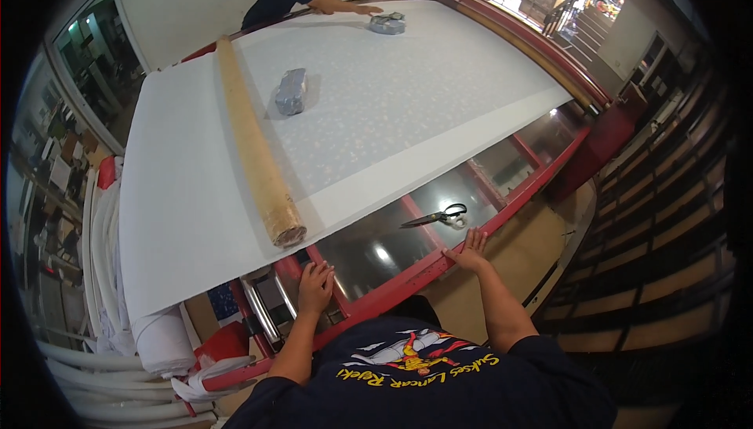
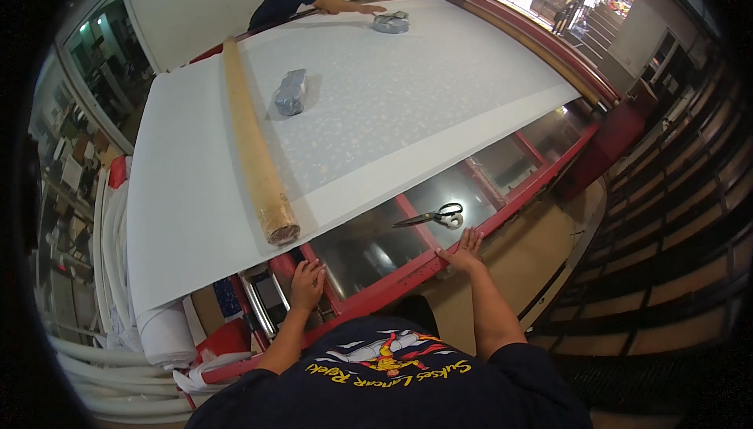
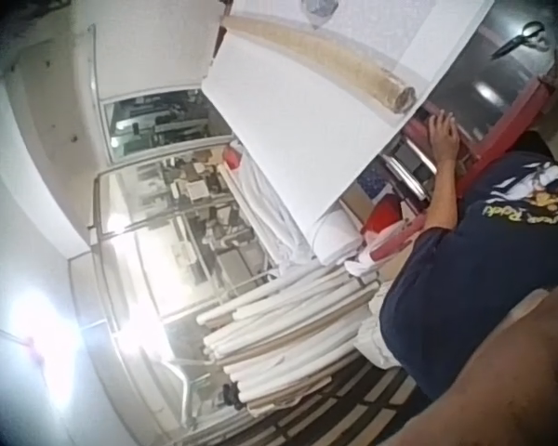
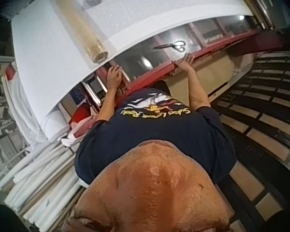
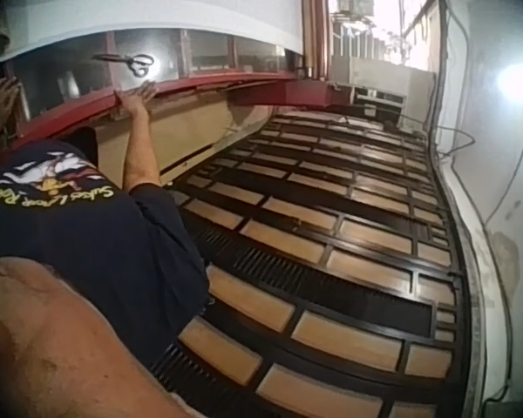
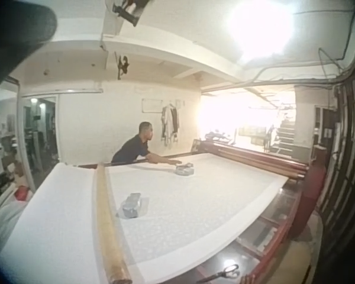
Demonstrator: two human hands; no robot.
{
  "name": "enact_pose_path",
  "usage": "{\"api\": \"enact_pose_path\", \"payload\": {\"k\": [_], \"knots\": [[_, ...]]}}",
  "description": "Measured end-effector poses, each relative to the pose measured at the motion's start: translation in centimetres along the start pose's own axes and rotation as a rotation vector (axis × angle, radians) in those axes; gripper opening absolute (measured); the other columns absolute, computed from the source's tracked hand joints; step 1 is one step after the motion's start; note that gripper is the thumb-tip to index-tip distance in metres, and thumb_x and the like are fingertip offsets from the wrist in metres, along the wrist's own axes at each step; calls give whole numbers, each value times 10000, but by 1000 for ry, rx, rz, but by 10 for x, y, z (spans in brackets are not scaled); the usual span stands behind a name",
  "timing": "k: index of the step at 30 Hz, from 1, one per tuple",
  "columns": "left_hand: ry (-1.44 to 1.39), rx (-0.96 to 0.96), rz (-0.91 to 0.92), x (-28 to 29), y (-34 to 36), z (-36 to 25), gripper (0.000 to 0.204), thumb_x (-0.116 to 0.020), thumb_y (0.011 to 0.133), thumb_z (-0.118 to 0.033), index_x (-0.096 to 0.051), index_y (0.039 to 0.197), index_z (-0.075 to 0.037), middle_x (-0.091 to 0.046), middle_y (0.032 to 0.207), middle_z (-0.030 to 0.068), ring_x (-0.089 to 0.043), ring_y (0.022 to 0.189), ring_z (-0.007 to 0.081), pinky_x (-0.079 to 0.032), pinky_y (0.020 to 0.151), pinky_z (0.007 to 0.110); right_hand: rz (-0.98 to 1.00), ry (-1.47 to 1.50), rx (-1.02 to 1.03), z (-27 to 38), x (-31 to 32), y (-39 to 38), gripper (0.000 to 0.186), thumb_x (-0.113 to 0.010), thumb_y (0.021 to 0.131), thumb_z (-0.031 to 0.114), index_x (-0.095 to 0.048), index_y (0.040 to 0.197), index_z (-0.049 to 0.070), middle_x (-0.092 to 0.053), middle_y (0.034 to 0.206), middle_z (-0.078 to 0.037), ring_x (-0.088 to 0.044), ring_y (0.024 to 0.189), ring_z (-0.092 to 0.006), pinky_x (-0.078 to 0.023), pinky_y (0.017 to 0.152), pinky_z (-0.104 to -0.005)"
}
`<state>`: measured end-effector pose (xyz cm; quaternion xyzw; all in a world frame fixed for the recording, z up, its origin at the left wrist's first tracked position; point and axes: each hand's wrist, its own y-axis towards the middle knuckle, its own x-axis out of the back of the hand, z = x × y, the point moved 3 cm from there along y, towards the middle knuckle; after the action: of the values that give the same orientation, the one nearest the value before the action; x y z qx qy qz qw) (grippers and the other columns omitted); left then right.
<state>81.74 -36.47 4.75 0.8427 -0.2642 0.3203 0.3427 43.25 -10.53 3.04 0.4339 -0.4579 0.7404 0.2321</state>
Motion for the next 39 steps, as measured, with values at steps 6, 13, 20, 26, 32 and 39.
{"api": "enact_pose_path", "payload": {"k": [6,13,20,26,32,39], "knots": [[0,23,12,-3,1,0,192,-663,930,-170,-767,1059,-73,-712,1169,129,-585,1141,385,-490,985,442,-1,-72,41,-1,0,2,1369,-472,774,885,84,1564,-86,142,1659,-259,277,1507,-367,210,1195,-487],[-16,40,54,-4,-7,7,196,-663,930,-176,-765,1061,-72,-703,1191,141,-565,1206,404,-476,1028,457,-18,-69,55,-1,-1,0,1364,-446,782,889,77,1556,-104,102,1662,-268,271,1511,-352,220,1192,-493],[23,-45,91,-2,-14,0,198,-675,921,-177,-762,1061,-68,-699,1194,159,-565,1229,417,-467,1057,467,-25,-97,43,-11,-10,10,1364,-452,781,890,71,1560,-100,136,1652,-284,273,1507,-377,197,1200,-491],[20,4,57,-2,-14,2,190,-678,920,-171,-765,1055,-69,-705,1169,152,-578,1205,398,-475,1047,459,-11,-68,52,-4,-6,7,1366,-472,780,882,75,1561,-96,148,1653,-273,278,1505,-381,197,1200,-487],[28,-17,28,-1,-10,0,191,-676,921,-173,-767,1058,-77,-715,1150,137,-587,1182,384,-480,1041,454,27,-59,47,-2,-3,5,1390,-492,759,893,84,1566,-82,169,1655,-259,280,1503,-387,190,1202,-481],[-3,30,21,-2,-10,1,202,-665,927,-170,-768,1072,-75,-714,1171,129,-594,1171,372,-465,1056,451,0,-1,38,-5,-7,6,1416,-507,738,904,108,1568,-64,200,1647,-261,289,1495,-406,186,1201,-488]]}}
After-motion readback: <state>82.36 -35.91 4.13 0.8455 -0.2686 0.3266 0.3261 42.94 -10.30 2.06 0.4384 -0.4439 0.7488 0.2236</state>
